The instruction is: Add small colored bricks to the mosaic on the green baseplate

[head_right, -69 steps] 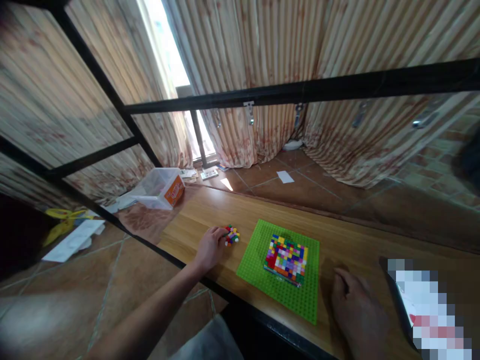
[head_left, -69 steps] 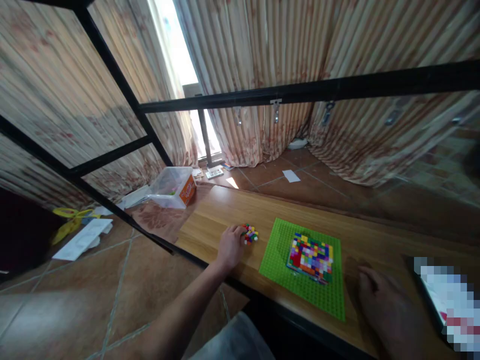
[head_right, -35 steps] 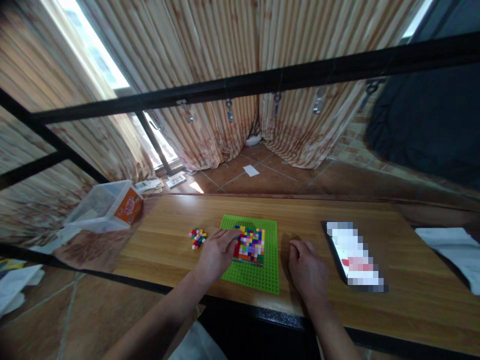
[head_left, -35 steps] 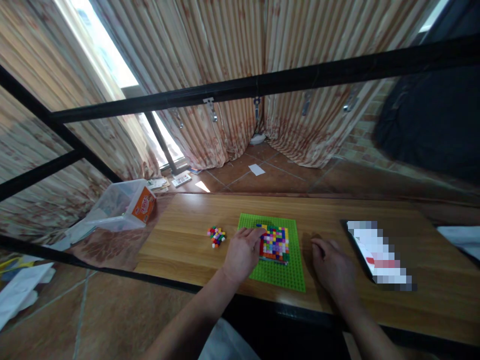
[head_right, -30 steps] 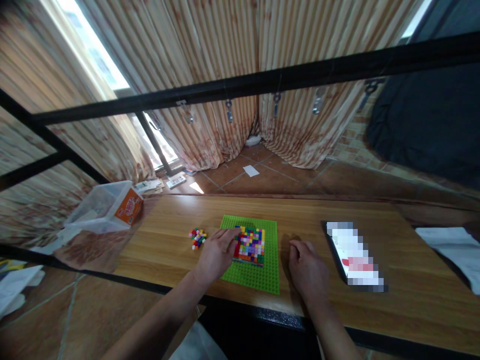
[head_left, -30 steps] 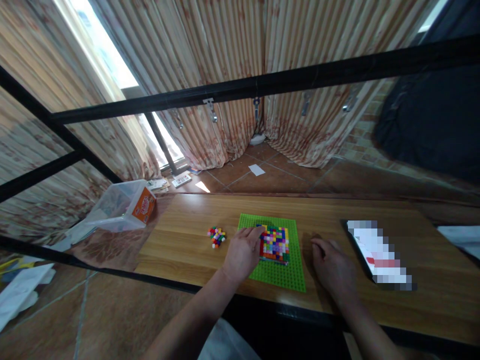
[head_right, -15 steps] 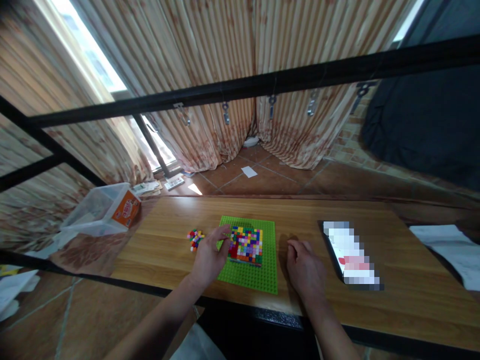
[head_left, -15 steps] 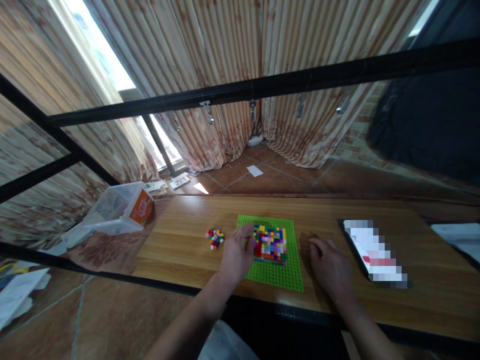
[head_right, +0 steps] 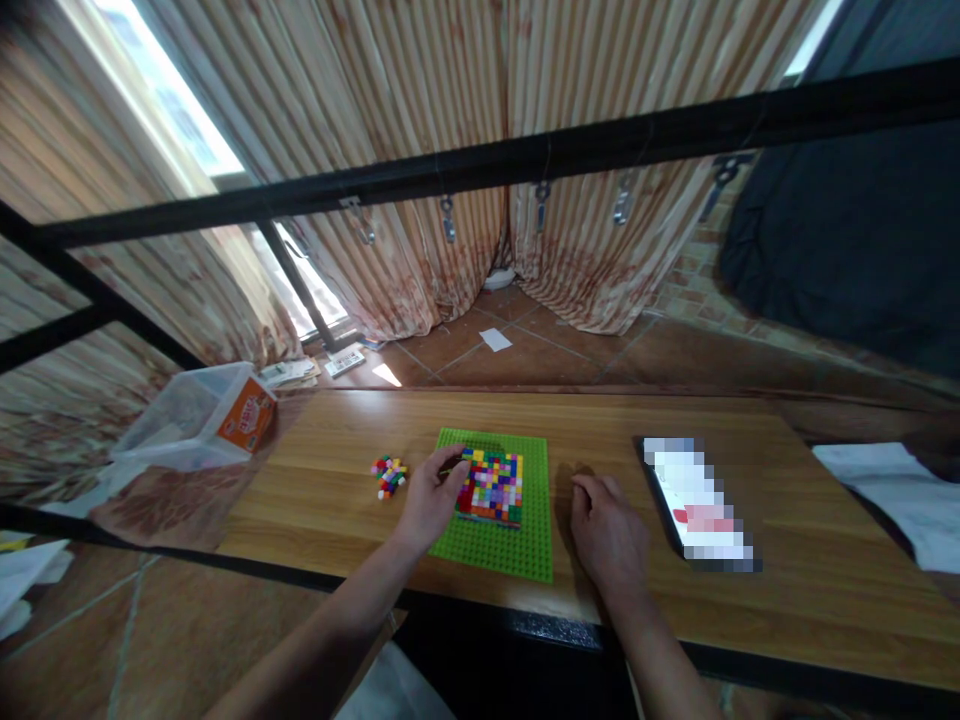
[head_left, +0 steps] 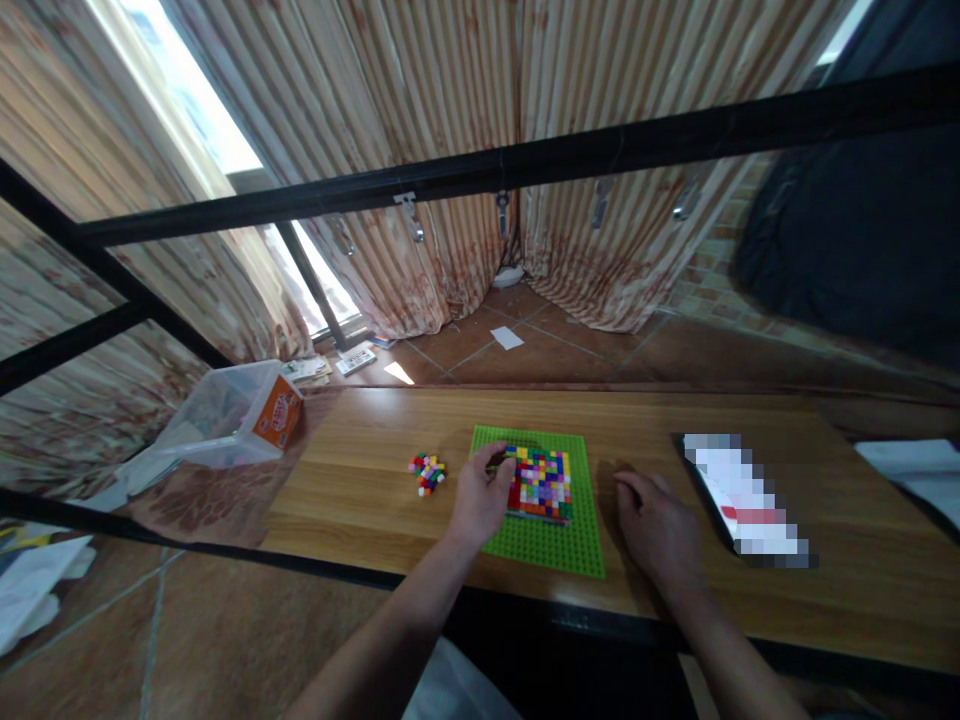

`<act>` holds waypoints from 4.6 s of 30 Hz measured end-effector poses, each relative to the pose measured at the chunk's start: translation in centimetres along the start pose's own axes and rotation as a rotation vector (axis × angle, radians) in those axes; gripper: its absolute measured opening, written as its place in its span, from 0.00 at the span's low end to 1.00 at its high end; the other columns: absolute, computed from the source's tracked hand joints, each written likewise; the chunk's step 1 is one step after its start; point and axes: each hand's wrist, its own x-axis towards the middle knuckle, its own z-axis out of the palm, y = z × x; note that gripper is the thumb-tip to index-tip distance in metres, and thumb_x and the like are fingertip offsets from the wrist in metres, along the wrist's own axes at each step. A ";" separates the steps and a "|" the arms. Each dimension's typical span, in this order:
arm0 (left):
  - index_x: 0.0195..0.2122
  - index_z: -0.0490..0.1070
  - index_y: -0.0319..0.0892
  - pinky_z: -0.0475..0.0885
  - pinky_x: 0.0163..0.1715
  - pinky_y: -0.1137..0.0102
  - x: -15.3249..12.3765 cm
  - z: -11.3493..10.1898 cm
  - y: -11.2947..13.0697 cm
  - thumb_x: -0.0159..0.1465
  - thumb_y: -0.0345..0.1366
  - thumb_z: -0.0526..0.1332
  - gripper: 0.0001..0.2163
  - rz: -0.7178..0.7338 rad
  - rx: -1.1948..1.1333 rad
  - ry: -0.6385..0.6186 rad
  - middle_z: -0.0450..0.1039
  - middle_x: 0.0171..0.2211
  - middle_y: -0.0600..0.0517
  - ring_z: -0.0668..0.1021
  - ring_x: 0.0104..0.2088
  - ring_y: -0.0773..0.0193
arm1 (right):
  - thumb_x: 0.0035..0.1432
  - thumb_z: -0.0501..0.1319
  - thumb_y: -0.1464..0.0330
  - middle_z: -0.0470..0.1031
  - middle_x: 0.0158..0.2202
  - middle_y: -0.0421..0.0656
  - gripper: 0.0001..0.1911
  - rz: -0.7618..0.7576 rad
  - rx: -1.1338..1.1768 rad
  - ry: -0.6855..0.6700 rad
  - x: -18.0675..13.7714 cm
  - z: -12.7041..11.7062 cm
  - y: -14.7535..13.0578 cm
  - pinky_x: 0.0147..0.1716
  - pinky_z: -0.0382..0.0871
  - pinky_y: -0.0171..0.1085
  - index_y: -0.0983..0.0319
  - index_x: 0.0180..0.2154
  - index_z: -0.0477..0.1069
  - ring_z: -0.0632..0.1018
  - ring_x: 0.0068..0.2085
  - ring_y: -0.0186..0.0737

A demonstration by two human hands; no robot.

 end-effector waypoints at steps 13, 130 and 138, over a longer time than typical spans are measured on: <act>0.51 0.70 0.40 0.74 0.48 0.64 -0.4 0.6 -0.5 0.64 0.32 0.57 0.14 0.121 0.105 0.023 0.75 0.48 0.44 0.78 0.47 0.60 | 0.63 0.50 0.64 0.76 0.41 0.45 0.16 0.012 -0.015 0.004 0.0 -0.3 -0.4 0.29 0.61 0.36 0.61 0.40 0.75 0.75 0.33 0.39; 0.46 0.73 0.45 0.76 0.38 0.68 -1.6 -2.0 0.6 0.63 0.28 0.59 0.12 0.255 0.395 0.032 0.80 0.39 0.50 0.82 0.37 0.62 | 0.63 0.50 0.63 0.77 0.39 0.46 0.16 -0.003 -0.018 0.035 0.0 -0.2 -0.2 0.30 0.64 0.36 0.61 0.39 0.75 0.76 0.33 0.40; 0.54 0.68 0.44 0.75 0.37 0.68 -2.6 -1.9 1.3 0.67 0.32 0.53 0.15 0.230 0.595 0.002 0.81 0.37 0.50 0.82 0.36 0.60 | 0.63 0.50 0.63 0.77 0.39 0.45 0.16 -0.024 -0.013 0.061 0.0 0.1 0.1 0.30 0.64 0.36 0.61 0.39 0.75 0.76 0.33 0.40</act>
